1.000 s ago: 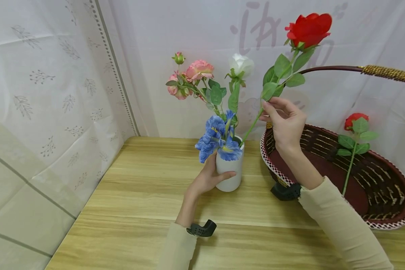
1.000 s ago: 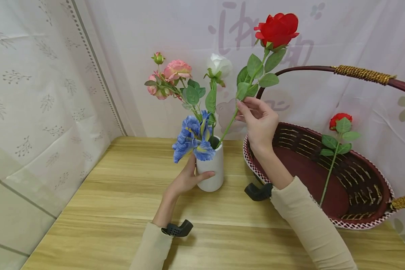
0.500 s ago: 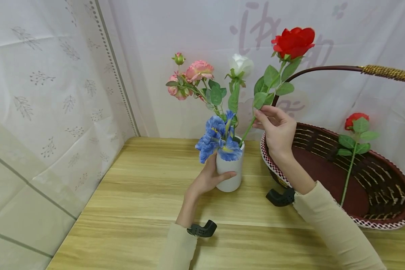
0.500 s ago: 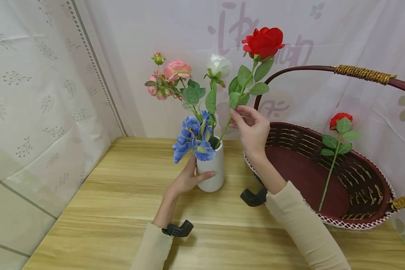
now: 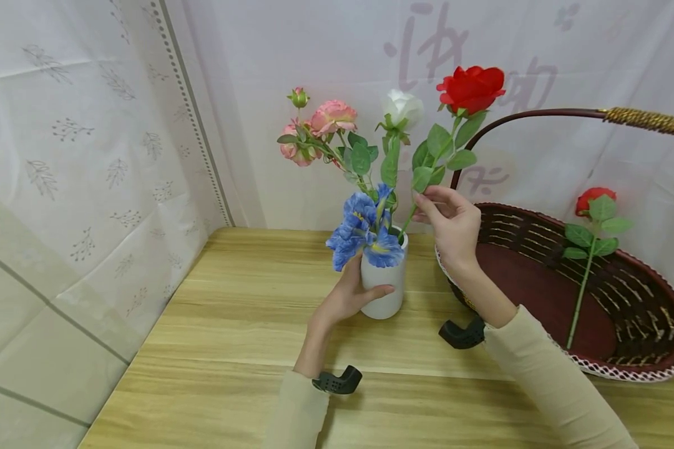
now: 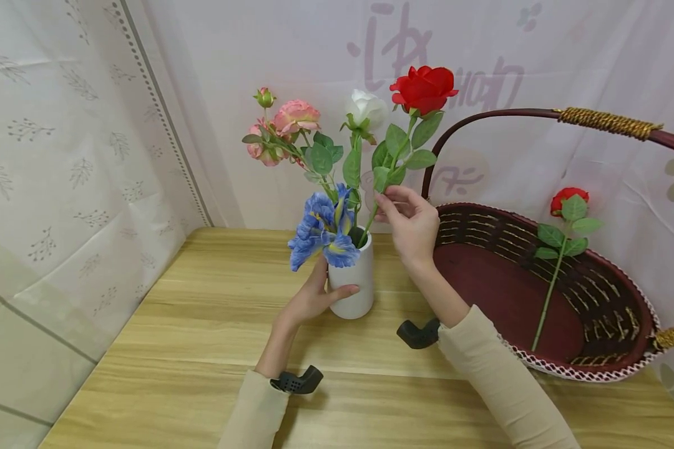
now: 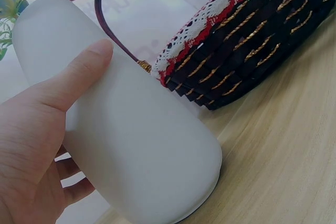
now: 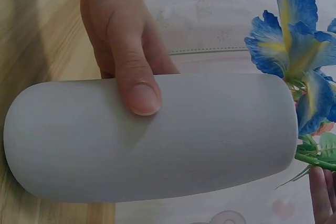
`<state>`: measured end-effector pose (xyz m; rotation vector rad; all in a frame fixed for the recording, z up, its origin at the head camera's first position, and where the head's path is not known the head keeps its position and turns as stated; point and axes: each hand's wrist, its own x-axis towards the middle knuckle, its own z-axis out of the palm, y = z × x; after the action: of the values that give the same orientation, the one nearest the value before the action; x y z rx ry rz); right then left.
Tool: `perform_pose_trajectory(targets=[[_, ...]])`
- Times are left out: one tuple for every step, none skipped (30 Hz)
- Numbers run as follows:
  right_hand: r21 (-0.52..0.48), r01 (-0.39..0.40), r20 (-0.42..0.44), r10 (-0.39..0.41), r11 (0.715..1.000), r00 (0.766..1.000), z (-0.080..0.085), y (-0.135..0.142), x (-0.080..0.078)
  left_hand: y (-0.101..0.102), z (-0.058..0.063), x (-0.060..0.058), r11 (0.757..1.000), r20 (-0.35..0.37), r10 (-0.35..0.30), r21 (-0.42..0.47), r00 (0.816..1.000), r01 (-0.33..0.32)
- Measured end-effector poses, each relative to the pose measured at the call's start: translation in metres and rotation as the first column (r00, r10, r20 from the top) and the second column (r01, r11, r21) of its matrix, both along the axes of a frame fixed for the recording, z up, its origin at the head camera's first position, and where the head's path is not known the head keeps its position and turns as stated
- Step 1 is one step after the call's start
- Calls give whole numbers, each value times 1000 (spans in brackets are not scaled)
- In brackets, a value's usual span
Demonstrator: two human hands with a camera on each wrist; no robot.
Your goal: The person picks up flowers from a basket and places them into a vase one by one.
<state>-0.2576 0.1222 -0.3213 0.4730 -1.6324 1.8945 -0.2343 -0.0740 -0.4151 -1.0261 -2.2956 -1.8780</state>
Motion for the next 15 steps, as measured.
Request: perform_pose_trajectory(targets=[[5, 2, 2, -2, 1000, 1000, -1, 0, 0, 0, 0, 0, 1000, 2, -1, -1, 1000, 1], [10, 3, 2, -3, 1000, 1000, -3, -1, -1, 0, 0, 0, 1000, 6, -1, -2, 1000, 1], [17, 7, 3, -7, 1000, 1000, -4, -1, -1, 1, 0, 0, 1000, 6, -1, -6, 1000, 1], [30, 13, 2, -13, 999, 1000, -5, -1, -2, 1, 0, 0, 1000, 8, 0, -8, 1000, 0], [35, 16, 5, -16, 999, 1000, -6, -1, -2, 1, 0, 0, 1000, 9, 2, -11, 1000, -1], [34, 14, 10, -15, 999, 1000, -7, -1, -3, 1, 1, 0, 1000, 10, 3, -14, 1000, -2], [33, 13, 15, -13, 999, 1000, -8, -1, -3, 1, 1, 0, 1000, 16, 2, -13, 1000, -2], [28, 9, 22, -10, 1000, 1000, -9, -2, -4, 1, 1, 0, 1000, 18, 3, -14, 1000, -3], [22, 5, 29, -6, 1000, 1000, -9, -2, -4, 1, 1, 1, 1000, 22, 4, -13, 1000, -4], [17, 0, 35, 0, 1000, 999, -9, -3, -4, 2, 1, 1, 1000, 26, 5, -11, 1000, -5], [13, -4, 42, 4, 1000, 999, -10, -3, -5, 2, 1, 1, 1000, 25, 6, -9, 1000, -6], [11, -9, 46, 8, 1000, 999, -10, -4, -5, 2, 1, 1, 1000, 27, 7, -7, 1000, -7], [9, -13, 49, 12, 1000, 999, -10, -4, -5, 2, 1, 1, 1000, 26, 8, -3, 1000, -8], [9, -16, 53, 16, 1000, 998, -10, -5, -5, 2, 1, 1, 1000, 22, 9, 0, 1000, -9], [15, -19, 56, 19, 1000, 998, -9, -5, -5, 2, 1, 1, 1000, 18, 9, 4, 1000, -9]])
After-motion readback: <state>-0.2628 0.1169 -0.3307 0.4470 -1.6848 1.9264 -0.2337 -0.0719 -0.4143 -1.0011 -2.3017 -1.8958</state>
